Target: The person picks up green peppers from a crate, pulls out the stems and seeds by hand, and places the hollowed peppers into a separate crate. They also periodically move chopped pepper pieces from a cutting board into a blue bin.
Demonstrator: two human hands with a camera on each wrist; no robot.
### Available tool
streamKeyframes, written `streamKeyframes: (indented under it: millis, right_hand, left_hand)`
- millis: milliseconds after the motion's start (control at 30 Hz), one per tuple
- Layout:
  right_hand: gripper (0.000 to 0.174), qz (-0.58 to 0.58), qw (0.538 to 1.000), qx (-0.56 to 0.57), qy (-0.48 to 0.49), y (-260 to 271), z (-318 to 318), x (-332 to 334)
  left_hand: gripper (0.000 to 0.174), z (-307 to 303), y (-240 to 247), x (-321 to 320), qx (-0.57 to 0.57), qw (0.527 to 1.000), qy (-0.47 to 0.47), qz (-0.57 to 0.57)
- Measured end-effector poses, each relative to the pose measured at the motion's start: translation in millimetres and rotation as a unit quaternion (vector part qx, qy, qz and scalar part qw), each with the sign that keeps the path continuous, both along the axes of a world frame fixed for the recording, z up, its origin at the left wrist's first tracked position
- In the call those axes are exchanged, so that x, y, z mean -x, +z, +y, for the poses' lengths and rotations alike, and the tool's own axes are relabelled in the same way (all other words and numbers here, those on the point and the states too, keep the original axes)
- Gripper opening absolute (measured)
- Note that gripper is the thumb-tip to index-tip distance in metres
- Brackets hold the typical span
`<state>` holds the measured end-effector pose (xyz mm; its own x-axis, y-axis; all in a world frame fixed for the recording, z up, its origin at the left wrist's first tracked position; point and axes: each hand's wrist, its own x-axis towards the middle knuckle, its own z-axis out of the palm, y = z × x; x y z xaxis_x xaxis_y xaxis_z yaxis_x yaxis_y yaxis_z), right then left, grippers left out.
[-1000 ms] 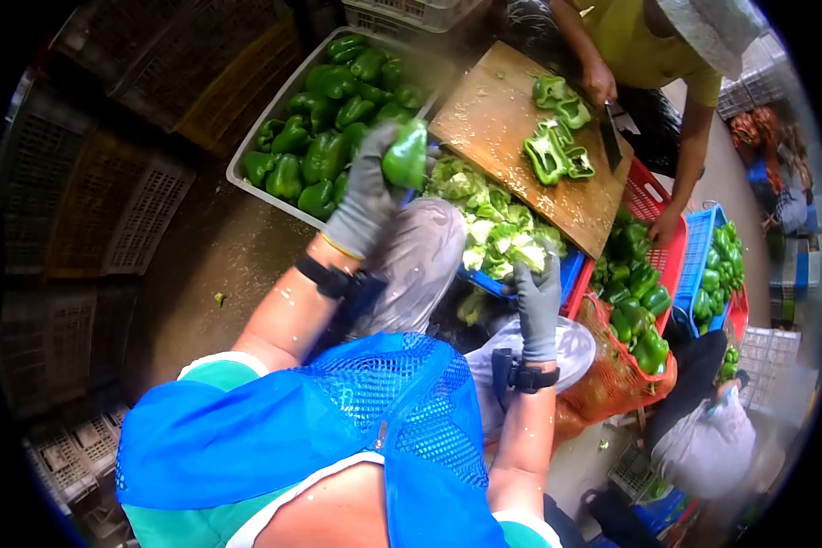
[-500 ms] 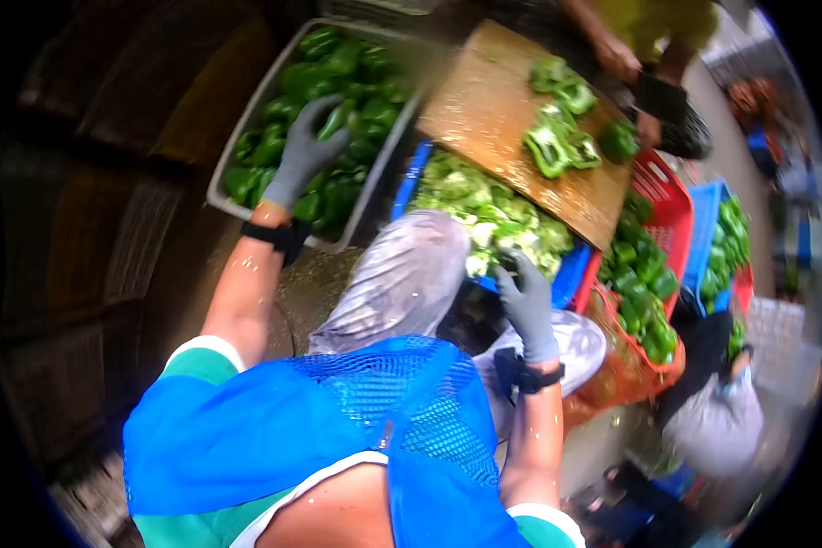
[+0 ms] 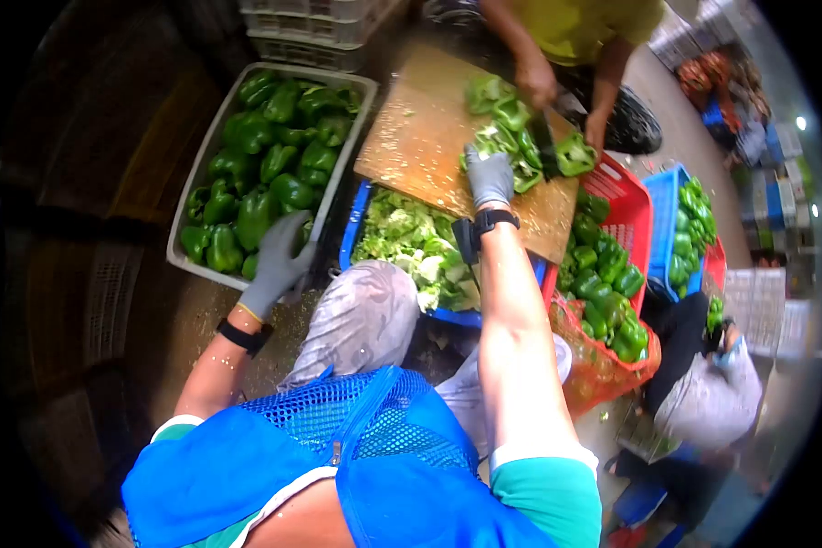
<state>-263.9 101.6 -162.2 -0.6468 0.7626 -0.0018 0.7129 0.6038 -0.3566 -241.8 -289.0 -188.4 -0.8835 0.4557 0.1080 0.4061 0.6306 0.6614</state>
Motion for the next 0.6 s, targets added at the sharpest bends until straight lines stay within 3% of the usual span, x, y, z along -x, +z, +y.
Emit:
streamKeyframes:
  millis: [33, 67, 100, 167, 233, 267, 300, 333, 367, 400, 467, 533, 600]
  right_hand:
    - [0.071, -0.011, 1.0, -0.008, -0.018, -8, -9, 15]
    - [0.077, -0.045, 0.999, -0.01, -0.024, -14, -17, 22]
    - [0.071, -0.027, 1.0, 0.004, -0.005, -13, -30, 23]
    - [0.062, 0.016, 0.997, 0.053, 0.048, -9, -42, 15]
    - [0.057, 0.101, 0.973, 0.164, 0.127, -13, -58, -2]
    - [0.049, 0.189, 0.922, 0.282, 0.185, -24, -63, -11]
    - [0.041, 0.174, 0.866, 0.429, 0.187, 3, -86, -25]
    - [0.043, 0.147, 0.808, 0.5, 0.276, 20, -98, -35]
    - [0.051, 0.07, 0.763, 0.567, 0.302, 41, -108, -45]
    - [0.048, 0.006, 0.746, 0.604, 0.279, 52, -115, -53]
    - [0.038, -0.026, 0.786, 0.538, 0.304, 73, -127, -56]
    - [0.031, 0.01, 0.764, 0.555, 0.328, 77, -135, -53]
    - [0.026, 0.031, 0.802, 0.468, 0.369, 83, -143, -51]
  left_hand:
    - [0.049, 12, 21, -6, -0.073, 0.993, 0.027, -0.085]
    - [0.045, 23, 39, -7, -0.159, 0.972, -0.005, -0.171]
    - [0.042, 30, 14, -5, -0.269, 0.916, -0.033, -0.295]
    - [0.041, 48, 30, 8, -0.267, 0.859, -0.073, -0.431]
    - [0.058, 73, 46, 19, -0.317, 0.732, -0.014, -0.602]
    - [0.071, 84, 36, 26, -0.39, 0.628, -0.013, -0.673]
    - [0.08, 94, 30, 33, -0.404, 0.544, 0.018, -0.735]
    - [0.072, 102, 22, 35, -0.445, 0.463, 0.031, -0.766]
    - [0.061, 115, 6, 35, -0.517, 0.349, -0.092, -0.776]
    - [0.052, 124, -8, 34, -0.575, 0.229, -0.217, -0.755]
    - [0.035, 113, 37, 30, -0.546, 0.3, -0.138, -0.77]
    - [0.033, 122, 9, 31, -0.622, 0.363, -0.065, -0.691]
    - [0.039, 111, 54, 31, -0.584, 0.548, 0.057, -0.596]
